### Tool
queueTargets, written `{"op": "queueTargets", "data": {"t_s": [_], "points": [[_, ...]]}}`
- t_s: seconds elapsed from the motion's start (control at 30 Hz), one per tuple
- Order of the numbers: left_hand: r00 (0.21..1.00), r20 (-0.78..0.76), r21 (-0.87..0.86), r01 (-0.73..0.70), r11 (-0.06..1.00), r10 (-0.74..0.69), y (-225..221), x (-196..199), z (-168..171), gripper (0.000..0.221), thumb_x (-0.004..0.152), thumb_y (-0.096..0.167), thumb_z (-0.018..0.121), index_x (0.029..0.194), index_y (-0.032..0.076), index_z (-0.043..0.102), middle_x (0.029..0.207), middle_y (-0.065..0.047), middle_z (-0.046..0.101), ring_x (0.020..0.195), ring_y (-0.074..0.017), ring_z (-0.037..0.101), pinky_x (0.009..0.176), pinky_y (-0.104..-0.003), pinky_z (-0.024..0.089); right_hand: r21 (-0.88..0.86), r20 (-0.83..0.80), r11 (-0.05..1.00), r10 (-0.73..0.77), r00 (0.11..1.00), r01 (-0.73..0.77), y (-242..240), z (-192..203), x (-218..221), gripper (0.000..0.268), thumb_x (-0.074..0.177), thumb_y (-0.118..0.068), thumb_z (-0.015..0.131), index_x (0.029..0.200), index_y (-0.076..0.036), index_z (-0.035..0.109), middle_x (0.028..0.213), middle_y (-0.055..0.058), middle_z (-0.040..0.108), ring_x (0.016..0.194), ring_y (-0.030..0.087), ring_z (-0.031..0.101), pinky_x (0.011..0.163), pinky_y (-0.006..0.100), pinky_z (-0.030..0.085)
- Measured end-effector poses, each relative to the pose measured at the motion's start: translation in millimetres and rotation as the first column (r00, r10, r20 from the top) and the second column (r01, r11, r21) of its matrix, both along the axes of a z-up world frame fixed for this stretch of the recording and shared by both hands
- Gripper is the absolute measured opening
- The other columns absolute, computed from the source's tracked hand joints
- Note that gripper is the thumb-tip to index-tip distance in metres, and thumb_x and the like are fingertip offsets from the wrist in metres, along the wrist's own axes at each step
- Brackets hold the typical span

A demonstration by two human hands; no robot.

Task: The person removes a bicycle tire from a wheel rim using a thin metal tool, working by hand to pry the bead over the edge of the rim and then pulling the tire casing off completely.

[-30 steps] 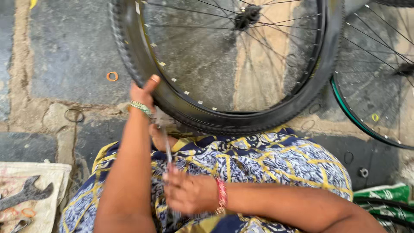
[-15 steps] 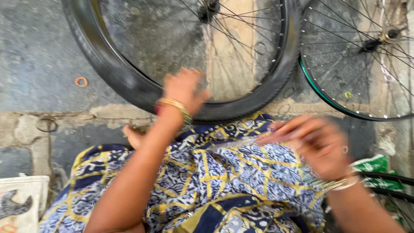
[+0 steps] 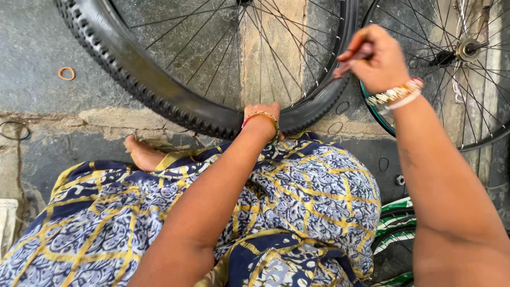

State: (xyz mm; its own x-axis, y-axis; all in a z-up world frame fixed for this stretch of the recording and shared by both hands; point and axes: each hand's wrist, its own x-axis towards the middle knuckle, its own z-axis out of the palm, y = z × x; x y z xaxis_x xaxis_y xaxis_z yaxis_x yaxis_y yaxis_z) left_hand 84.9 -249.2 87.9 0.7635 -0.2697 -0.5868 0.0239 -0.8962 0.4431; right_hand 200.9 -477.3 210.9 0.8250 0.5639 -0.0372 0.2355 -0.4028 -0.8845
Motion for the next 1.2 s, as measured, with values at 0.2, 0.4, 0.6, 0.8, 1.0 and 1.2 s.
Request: {"op": "queueTargets", "data": {"t_s": [0.2,0.4,0.6,0.8,1.0,1.2], "points": [[0.977,-0.213,-0.009,0.028,1.000,-0.029,1.8,14.6,-37.6,0.084,0.066,0.049,0.095,0.134,0.013,0.063,0.134,-0.012,0.067,0.125,-0.0320,0.064,0.104,-0.046,0.051,-0.196,-0.011,0.969,0.149,0.989,-0.149,31.9,-33.6,38.0,0.028,0.086,0.018,0.048,0.109,0.003,0.052,0.095,0.014,0.069,0.095,0.024,0.075,0.082,0.039,0.064],[0.936,-0.334,-0.090,-0.153,0.984,0.114,-1.8,26.1,-69.3,0.062,0.093,0.061,0.066,0.128,0.009,0.071,0.133,-0.014,0.067,0.123,-0.0348,0.065,0.105,-0.050,0.050,-0.149,-0.218,0.957,0.214,0.952,-0.249,60.3,-47.7,63.7,0.029,0.085,0.015,0.048,0.110,0.001,0.053,0.091,0.010,0.064,0.095,0.021,0.074,0.074,0.037,0.065],[0.947,-0.280,-0.026,-0.171,0.985,0.158,-2.7,22.1,-46.2,0.061,0.094,0.062,0.062,0.128,0.012,0.070,0.130,-0.012,0.069,0.123,-0.0300,0.066,0.103,-0.046,0.052,-0.304,-0.321,0.918,0.154,0.934,-0.256,93.2,-47.3,57.0,0.024,0.087,0.009,0.053,0.108,0.002,0.061,0.084,0.009,0.067,0.083,0.018,0.074,0.068,0.034,0.066],[0.920,-0.298,-0.058,-0.284,0.957,0.255,8.5,19.6,-33.8,0.064,0.087,0.060,0.073,0.129,0.011,0.069,0.130,-0.015,0.069,0.121,-0.0315,0.066,0.099,-0.045,0.055,-0.606,0.087,0.767,0.327,0.941,-0.211,64.4,-13.3,-12.1,0.015,0.096,-0.015,0.070,0.108,-0.008,0.075,0.085,0.008,0.075,0.073,0.017,0.073,0.067,0.031,0.058],[0.902,-0.306,-0.050,-0.334,0.941,0.304,6.2,18.4,-35.6,0.062,0.088,0.057,0.073,0.126,0.008,0.070,0.129,-0.015,0.069,0.119,-0.0324,0.067,0.097,-0.046,0.056,-0.609,0.479,0.779,0.508,0.716,-0.146,-18.5,-56.4,-125.0,0.013,0.090,-0.009,0.068,0.099,-0.015,0.075,0.115,0.011,0.079,0.103,0.026,0.076,0.074,0.037,0.059],[0.935,-0.230,-0.092,-0.298,0.950,0.271,7.9,5.0,-36.0,0.059,0.088,0.056,0.073,0.125,0.010,0.070,0.126,-0.016,0.070,0.117,-0.0346,0.067,0.098,-0.048,0.055,-0.447,0.361,0.886,0.302,0.882,-0.120,-77.2,-65.9,-134.0,0.031,0.088,0.006,0.063,0.113,-0.010,0.073,0.128,0.010,0.073,0.126,0.027,0.070,0.118,0.044,0.052]]}}
